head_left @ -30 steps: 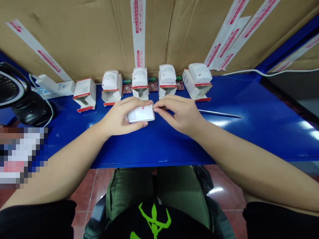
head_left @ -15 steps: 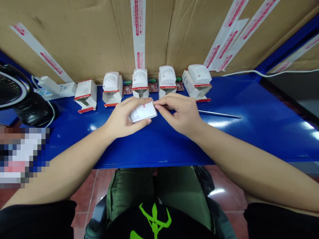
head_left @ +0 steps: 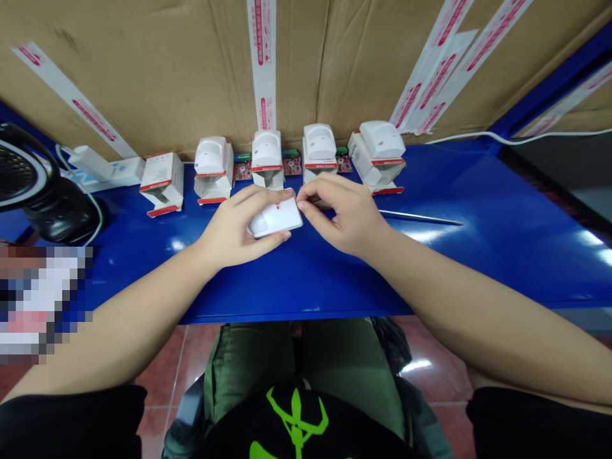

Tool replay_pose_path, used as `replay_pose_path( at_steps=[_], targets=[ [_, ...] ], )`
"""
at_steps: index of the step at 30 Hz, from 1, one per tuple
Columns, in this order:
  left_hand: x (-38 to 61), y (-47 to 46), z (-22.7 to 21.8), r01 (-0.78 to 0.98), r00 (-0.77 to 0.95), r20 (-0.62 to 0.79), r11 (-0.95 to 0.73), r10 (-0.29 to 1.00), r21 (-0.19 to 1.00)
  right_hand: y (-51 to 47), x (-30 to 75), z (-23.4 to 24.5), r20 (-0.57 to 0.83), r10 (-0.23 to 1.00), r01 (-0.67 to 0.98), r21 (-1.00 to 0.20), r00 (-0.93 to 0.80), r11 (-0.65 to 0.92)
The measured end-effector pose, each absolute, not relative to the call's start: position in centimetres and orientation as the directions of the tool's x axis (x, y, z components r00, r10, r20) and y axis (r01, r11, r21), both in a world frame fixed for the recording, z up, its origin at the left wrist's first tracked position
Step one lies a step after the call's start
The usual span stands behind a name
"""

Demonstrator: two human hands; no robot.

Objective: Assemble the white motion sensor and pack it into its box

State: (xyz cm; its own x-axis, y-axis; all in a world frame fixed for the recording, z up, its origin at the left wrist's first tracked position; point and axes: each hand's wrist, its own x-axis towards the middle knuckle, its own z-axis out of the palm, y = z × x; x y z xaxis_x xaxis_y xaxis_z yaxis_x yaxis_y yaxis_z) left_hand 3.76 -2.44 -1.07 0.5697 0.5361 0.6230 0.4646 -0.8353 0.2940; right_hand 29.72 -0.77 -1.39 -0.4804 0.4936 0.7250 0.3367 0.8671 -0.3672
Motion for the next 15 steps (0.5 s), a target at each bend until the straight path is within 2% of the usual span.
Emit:
replay_pose_path(
  at_steps=[7, 10, 15],
  targets=[
    [4.13, -2.76, -0.99, 0.435, 0.567, 0.68, -0.87, 0.464, 0.231, -0.79, 29.32, -2.05, 0.771, 0.365, 0.39, -0.165, -0.522, 0.906],
    [4.14, -2.8, -1.04, 0.45, 0.565, 0.678, -0.864, 0.47, 0.225, -0.89, 29.18, -2.22, 0.761, 0.391, 0.407, -0.183, -0.518, 0.895],
    [3.9, -2.66, -1.03, 0.49, 0.569, 0.648, -0.842, 0.507, 0.228, -0.91, 29.26, -1.95, 0.705, 0.474, 0.365, -0.316, -0.527, 0.876]
  ],
)
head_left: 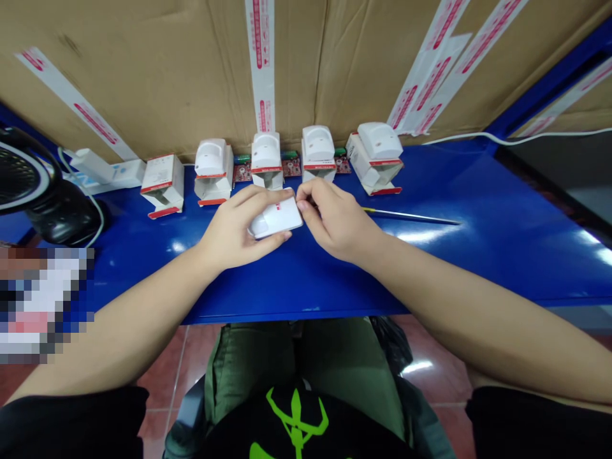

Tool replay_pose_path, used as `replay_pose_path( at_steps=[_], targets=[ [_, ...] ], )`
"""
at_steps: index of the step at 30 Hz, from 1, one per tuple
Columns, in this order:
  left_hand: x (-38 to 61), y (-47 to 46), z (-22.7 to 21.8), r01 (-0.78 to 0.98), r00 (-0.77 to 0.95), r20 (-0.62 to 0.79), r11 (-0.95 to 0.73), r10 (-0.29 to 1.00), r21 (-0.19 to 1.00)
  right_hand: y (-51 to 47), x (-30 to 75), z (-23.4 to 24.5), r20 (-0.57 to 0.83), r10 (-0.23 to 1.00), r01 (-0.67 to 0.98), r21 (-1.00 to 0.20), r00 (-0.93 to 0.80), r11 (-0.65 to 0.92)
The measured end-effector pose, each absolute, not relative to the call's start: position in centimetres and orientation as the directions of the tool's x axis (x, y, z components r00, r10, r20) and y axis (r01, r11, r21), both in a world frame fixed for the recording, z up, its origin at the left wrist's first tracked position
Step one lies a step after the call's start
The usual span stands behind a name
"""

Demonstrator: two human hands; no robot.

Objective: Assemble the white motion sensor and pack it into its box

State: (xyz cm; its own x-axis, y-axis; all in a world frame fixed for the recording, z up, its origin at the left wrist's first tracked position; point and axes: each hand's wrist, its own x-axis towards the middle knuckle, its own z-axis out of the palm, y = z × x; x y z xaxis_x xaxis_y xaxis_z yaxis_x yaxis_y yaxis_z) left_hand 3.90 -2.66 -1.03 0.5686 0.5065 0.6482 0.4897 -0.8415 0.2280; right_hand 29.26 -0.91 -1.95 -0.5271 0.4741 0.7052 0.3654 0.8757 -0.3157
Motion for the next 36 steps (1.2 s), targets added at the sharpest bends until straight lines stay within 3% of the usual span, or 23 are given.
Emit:
replay_pose_path(
  at_steps=[10, 17, 27, 32, 36],
  targets=[
    [3.7, -2.7, -1.0, 0.494, 0.57, 0.633, -0.834, 0.524, 0.245, -0.6, 29.5, -1.9, 0.723, 0.441, 0.304, -0.323, -0.531, 0.896],
    [3.6, -2.5, -1.0, 0.435, 0.586, 0.645, -0.862, 0.49, 0.259, -0.4, 30.1, -1.8, 0.722, 0.389, 0.307, -0.252, -0.572, 0.918],
    [3.6, -2.5, -0.7, 0.309, 0.615, 0.57, -0.831, 0.545, 0.462, -0.2, 30.7, -1.3, 0.741, 0.249, 0.284, -0.083, -0.623, 0.955],
    [3.8, -2.5, -0.6, 0.326, 0.624, 0.582, -0.85, 0.522, 0.413, -0.3, 30.8, -1.0, 0.725, 0.186, 0.299, 0.028, -0.663, 0.954],
    [3.9, -2.6, -0.5, 0.371, 0.639, 0.576, -0.86, 0.509, 0.349, -0.5, 30.7, -1.1, 0.72, 0.212, 0.339, 0.035, -0.661, 0.94]
  ],
)
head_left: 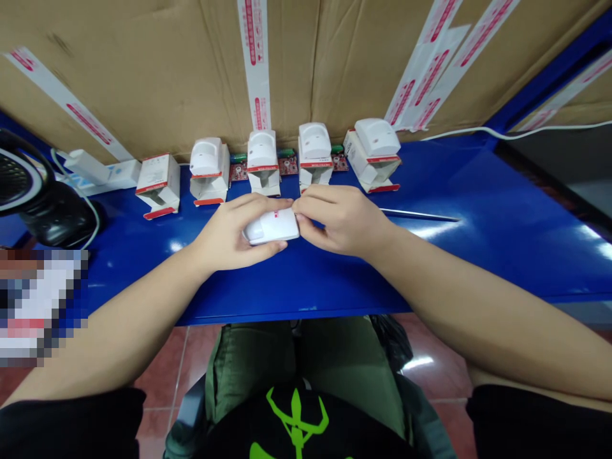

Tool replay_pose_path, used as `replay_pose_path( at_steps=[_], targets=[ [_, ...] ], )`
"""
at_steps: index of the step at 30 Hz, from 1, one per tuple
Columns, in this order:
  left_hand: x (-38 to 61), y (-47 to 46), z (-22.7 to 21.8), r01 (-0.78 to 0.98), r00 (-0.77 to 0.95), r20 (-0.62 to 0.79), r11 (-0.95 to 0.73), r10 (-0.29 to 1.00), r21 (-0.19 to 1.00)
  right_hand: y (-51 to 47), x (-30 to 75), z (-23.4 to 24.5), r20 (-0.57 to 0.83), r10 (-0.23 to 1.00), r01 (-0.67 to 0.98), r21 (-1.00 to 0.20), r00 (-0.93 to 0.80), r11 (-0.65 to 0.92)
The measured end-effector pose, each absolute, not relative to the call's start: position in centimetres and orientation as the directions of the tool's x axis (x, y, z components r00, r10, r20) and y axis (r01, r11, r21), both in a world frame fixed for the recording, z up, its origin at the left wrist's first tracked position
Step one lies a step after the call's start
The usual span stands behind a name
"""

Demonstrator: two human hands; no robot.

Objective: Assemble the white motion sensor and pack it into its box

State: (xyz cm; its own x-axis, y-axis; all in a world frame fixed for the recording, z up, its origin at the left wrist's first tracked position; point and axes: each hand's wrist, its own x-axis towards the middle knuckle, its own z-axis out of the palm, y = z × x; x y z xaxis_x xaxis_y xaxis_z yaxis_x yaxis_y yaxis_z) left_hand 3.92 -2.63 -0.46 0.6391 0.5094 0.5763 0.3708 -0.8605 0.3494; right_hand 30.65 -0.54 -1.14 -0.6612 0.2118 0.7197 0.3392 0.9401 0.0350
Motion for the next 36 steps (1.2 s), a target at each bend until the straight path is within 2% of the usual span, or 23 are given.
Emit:
replay_pose_path(
  at_steps=[3, 8, 11, 17, 23, 28, 36],
  targets=[
    [3.9, -2.6, -0.5, 0.396, 0.625, 0.596, -0.863, 0.503, 0.313, -0.7, 30.2, -1.3, 0.739, 0.284, 0.365, -0.056, -0.611, 0.929],
    [3.6, -2.5, -0.6, 0.475, 0.616, 0.572, -0.835, 0.542, 0.279, -1.0, 29.5, -1.5, 0.702, 0.535, 0.302, -0.441, -0.471, 0.845],
    [3.5, -2.5, -0.6, 0.493, 0.61, 0.568, -0.826, 0.552, 0.274, -1.1, 29.2, -1.6, 0.686, 0.597, 0.258, -0.54, -0.416, 0.801],
    [3.6, -2.6, -0.7, 0.48, 0.624, 0.578, -0.842, 0.526, 0.248, -1.0, 29.1, -1.7, 0.754, 0.51, 0.23, -0.455, -0.415, 0.86],
    [3.8, -2.7, -0.6, 0.45, 0.626, 0.589, -0.854, 0.51, 0.261, -0.9, 29.2, -1.7, 0.721, 0.536, 0.254, -0.472, -0.44, 0.844],
    [3.7, -2.6, -0.4, 0.451, 0.635, 0.578, -0.853, 0.513, 0.261, -0.7, 29.4, -1.7, 0.728, 0.508, 0.221, -0.461, -0.46, 0.86],
    [3.7, -2.6, -0.3, 0.423, 0.63, 0.562, -0.843, 0.536, 0.331, -0.5, 29.8, -1.5, 0.723, 0.469, 0.228, -0.412, -0.507, 0.882]
  ],
)
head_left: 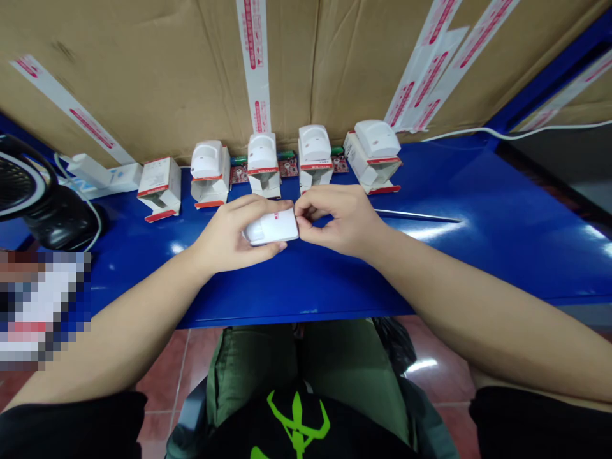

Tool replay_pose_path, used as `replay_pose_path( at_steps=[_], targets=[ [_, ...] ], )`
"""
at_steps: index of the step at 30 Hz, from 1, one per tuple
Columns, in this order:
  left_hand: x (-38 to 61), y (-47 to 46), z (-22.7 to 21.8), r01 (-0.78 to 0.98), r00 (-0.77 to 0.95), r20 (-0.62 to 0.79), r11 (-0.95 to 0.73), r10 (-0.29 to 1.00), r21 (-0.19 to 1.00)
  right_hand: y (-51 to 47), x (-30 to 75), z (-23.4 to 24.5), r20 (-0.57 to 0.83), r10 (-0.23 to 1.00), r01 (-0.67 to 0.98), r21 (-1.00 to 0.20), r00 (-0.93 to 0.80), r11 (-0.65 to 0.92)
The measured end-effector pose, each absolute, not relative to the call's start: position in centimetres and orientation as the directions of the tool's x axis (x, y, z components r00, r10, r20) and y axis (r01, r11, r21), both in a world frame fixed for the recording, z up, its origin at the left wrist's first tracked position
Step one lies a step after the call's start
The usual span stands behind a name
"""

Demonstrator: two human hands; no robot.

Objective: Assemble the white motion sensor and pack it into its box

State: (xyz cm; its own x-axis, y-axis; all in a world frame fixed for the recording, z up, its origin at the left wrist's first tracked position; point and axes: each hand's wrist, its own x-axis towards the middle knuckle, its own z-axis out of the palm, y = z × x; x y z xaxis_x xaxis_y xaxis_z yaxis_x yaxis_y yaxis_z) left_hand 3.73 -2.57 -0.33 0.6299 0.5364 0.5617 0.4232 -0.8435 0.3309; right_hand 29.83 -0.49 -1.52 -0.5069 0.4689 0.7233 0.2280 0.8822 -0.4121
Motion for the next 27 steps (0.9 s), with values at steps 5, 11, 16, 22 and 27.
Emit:
replay_pose_path(
  at_steps=[5, 11, 16, 22, 27],
  targets=[
    [3.79, -2.59, -0.31, 0.366, 0.624, 0.615, -0.876, 0.482, 0.315, -0.64, 29.92, -1.38, 0.76, 0.41, 0.227, -0.342, -0.504, 0.912],
    [3.68, -2.64, -0.38, 0.443, 0.599, 0.59, -0.837, 0.542, 0.32, -0.76, 29.91, -1.48, 0.752, 0.421, 0.279, -0.319, -0.507, 0.906],
    [3.65, -2.69, -0.49, 0.467, 0.586, 0.586, -0.824, 0.56, 0.32, -0.9, 29.71, -1.68, 0.761, 0.436, 0.281, -0.338, -0.481, 0.898],
    [3.75, -2.74, -0.48, 0.413, 0.608, 0.611, -0.86, 0.506, 0.301, -0.87, 29.36, -1.83, 0.766, 0.432, 0.262, -0.346, -0.475, 0.901],
    [3.87, -2.76, -0.45, 0.419, 0.62, 0.587, -0.852, 0.52, 0.313, -0.88, 29.44, -1.84, 0.76, 0.419, 0.299, -0.304, -0.497, 0.905]
  ],
)
